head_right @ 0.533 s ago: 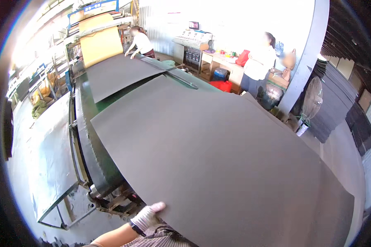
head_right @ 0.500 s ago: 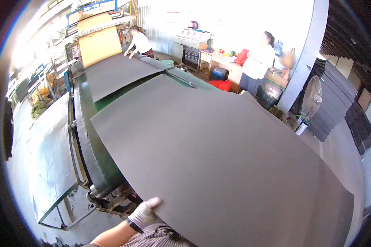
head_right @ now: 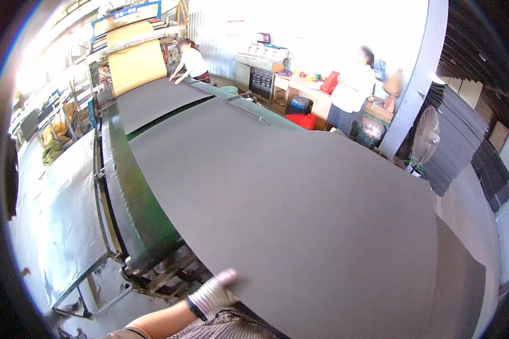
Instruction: Receiving and stacking large foam or rubber sheets coming off an industrial production machine.
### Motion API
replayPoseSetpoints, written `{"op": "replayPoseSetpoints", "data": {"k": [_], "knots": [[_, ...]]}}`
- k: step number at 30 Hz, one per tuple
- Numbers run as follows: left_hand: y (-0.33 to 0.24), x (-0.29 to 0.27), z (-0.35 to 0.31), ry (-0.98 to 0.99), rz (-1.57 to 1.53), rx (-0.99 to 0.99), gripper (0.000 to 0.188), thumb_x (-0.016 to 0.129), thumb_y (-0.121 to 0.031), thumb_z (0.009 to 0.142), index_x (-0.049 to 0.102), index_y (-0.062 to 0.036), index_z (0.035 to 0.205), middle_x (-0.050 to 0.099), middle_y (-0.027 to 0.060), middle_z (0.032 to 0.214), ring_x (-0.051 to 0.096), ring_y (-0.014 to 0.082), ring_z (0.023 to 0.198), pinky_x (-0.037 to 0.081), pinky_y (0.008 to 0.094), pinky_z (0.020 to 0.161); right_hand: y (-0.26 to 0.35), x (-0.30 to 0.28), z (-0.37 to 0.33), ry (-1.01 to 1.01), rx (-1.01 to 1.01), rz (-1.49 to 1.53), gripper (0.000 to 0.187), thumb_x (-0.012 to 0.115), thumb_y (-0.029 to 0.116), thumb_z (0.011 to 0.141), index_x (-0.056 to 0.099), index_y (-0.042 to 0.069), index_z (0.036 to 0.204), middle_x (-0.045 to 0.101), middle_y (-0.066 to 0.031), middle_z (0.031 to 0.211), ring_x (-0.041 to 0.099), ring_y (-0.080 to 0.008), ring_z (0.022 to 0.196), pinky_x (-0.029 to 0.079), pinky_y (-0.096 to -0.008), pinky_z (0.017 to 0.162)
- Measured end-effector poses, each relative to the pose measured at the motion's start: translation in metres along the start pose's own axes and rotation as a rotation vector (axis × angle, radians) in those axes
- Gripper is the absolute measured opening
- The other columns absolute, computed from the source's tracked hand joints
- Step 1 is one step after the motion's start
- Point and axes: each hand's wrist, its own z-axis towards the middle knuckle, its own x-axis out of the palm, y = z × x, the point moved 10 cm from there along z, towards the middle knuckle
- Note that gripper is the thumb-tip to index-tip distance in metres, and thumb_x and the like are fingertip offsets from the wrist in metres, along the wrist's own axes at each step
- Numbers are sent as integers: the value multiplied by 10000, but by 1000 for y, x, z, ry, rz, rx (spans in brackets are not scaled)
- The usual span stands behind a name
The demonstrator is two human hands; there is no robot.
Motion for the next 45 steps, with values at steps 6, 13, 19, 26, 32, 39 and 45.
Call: {"op": "replayPoseSetpoints", "data": {"k": [6,13,19,26,32,39,45], "knots": [[45,8,-1,35,167,-183,302,644,-237,956,593,-79,1208,701,45,1080,695,159,909,595,306,683,10,104,4,292,217,98,530,388,435,1025,469,36,1364,574,-99,1269,593,-288,1053,553,-457,816],[-47,-35,-9,-94,444,49,449,559,-430,993,653,-17,1142,708,120,974,696,223,818,566,332,748,82,128,-8,373,22,72,544,419,432,988,388,142,1447,563,-98,1301,608,-295,1062,569,-423,661],[-94,118,-134,304,1033,444,303,626,-283,977,723,3,960,725,85,887,682,161,819,537,297,736,62,198,-21,394,84,0,430,556,161,950,490,124,1373,620,-94,1169,641,-272,919,562,-382,705],[-109,259,-298,968,1009,969,361,516,-192,843,642,53,1077,679,190,1085,673,249,946,516,306,864,-14,269,-35,868,150,-362,427,541,310,980,546,-23,1247,642,-143,1115,687,-239,930,574,-341,756],[-102,267,-296,1033,981,983,334,526,-185,850,640,44,1066,678,177,1068,670,246,942,517,314,864,-43,313,-46,1157,-212,-523,363,619,247,955,583,5,1223,663,-128,1115,677,-229,955,556,-324,798],[-121,254,-309,1029,978,1029,303,538,-176,858,637,33,1053,675,161,1048,666,243,938,518,323,864,-69,173,18,638,81,-631,465,699,146,876,550,1,1293,659,-156,1086,664,-250,947,542,-351,864],[-144,242,-321,1032,953,1087,276,548,-169,864,635,23,1043,674,148,1030,663,240,934,519,331,864,-56,83,34,486,-935,-1464,671,802,287,652,544,12,1206,540,-199,1265,518,-409,1157,417,-519,978]]}}
